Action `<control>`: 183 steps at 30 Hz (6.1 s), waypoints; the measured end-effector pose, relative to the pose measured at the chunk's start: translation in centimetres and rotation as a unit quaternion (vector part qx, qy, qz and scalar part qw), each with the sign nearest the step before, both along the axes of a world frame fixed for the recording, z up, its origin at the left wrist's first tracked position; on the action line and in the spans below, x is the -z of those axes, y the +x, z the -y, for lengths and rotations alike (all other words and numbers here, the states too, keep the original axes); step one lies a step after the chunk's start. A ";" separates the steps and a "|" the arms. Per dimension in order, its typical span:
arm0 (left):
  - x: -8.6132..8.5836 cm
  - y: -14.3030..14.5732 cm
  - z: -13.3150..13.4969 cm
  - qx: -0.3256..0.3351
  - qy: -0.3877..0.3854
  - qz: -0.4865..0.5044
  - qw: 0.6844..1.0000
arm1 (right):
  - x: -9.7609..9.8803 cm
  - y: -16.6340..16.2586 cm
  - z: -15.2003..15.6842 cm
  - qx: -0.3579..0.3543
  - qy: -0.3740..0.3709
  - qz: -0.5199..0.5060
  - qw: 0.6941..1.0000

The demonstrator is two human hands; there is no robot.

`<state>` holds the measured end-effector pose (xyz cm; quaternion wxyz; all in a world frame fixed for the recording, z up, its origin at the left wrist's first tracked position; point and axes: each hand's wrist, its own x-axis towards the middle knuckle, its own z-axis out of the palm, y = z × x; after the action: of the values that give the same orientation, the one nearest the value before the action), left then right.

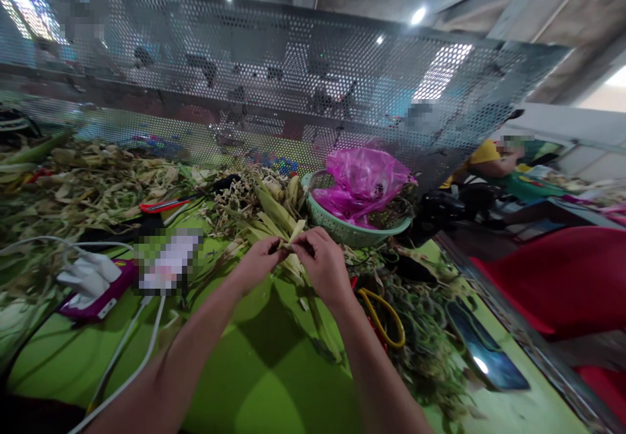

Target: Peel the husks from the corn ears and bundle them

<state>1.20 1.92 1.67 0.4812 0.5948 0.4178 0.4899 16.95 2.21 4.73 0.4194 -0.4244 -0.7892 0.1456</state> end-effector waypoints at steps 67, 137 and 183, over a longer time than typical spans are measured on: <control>0.5 1.4 0.5 -0.036 -0.190 0.457 0.868 | 1.9 -3.0 1.4 0.109 0.106 0.129 0.980; -0.4 0.6 0.8 0.011 -0.080 0.101 0.992 | 0.7 0.8 -1.1 0.127 -0.036 -0.190 0.973; -0.4 0.2 0.5 -0.055 -0.162 0.336 0.926 | 1.1 -2.0 0.5 0.038 0.001 0.045 0.998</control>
<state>1.36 1.43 2.10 0.6554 0.2853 0.3374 0.6125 14.96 1.68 3.68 0.3893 -0.4599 -0.7904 0.1100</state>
